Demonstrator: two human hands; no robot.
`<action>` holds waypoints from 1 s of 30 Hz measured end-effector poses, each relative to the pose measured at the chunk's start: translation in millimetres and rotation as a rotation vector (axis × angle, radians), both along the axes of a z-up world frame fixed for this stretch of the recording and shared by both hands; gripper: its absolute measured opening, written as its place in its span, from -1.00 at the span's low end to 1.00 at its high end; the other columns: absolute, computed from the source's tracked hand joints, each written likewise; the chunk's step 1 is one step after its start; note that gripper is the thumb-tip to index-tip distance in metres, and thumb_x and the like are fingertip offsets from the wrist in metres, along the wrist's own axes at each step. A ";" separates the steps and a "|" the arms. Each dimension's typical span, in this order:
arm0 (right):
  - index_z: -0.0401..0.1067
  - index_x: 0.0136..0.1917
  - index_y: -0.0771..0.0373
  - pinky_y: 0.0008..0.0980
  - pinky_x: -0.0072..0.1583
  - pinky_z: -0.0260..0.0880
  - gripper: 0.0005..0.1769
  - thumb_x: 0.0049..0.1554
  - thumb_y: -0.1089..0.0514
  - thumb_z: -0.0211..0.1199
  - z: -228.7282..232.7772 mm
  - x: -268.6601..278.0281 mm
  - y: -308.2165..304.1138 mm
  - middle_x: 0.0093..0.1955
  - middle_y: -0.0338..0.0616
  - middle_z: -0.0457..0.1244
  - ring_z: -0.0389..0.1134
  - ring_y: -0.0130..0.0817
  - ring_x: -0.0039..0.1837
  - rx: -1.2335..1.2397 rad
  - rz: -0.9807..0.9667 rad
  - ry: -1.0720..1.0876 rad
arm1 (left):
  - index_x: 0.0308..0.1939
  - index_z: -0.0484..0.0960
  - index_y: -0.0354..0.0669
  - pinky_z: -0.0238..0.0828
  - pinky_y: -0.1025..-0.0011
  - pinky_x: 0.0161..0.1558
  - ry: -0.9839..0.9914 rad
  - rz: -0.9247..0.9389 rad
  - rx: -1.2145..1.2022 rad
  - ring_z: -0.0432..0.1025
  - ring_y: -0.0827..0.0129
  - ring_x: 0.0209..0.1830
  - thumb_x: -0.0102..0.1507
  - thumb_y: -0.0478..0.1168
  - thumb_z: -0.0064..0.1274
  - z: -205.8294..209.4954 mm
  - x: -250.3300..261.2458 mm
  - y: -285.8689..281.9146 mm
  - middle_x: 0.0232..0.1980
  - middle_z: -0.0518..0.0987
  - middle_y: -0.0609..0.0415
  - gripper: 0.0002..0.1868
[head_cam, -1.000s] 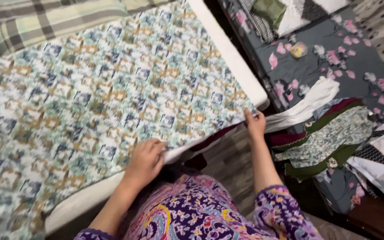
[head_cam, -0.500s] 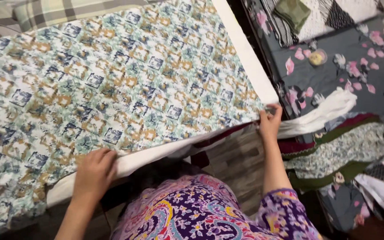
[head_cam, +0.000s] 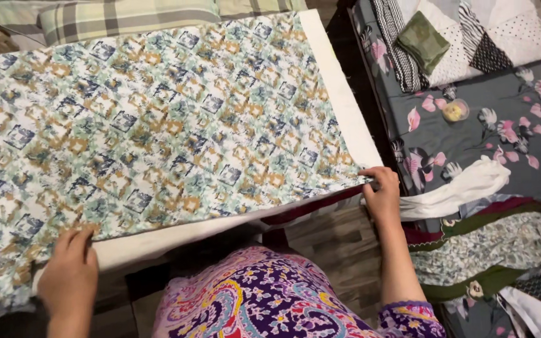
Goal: The person picks up clothing items from a bed, smooths them out on a white surface, and folds them into flat rectangular shapes.
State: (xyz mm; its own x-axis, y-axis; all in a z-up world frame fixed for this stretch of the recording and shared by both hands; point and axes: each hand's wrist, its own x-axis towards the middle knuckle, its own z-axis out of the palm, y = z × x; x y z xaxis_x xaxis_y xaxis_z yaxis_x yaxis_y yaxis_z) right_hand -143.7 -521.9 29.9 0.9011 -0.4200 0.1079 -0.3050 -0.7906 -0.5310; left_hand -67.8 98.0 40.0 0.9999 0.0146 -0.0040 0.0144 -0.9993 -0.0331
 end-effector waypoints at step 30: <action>0.39 0.04 0.15 -0.53 0.06 0.22 -0.83 0.27 0.03 0.19 -39.8 252.8 -34.4 -0.07 -0.31 0.27 0.23 -0.55 -0.01 0.582 0.008 -0.501 | 0.12 0.69 -0.31 0.28 0.27 0.01 -0.483 0.039 -0.846 0.37 0.16 -0.02 0.54 -0.42 0.09 -50.9 165.7 16.2 0.03 0.54 -0.13 -0.88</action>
State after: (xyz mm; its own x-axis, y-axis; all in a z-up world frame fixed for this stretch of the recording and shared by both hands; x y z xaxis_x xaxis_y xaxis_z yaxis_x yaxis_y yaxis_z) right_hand 109.1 -556.3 -9.9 0.8062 -0.5276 0.2676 0.0864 -0.3424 -0.9356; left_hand 97.9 114.2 -10.9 0.8957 0.2283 0.3816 -0.1283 -0.6890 0.7133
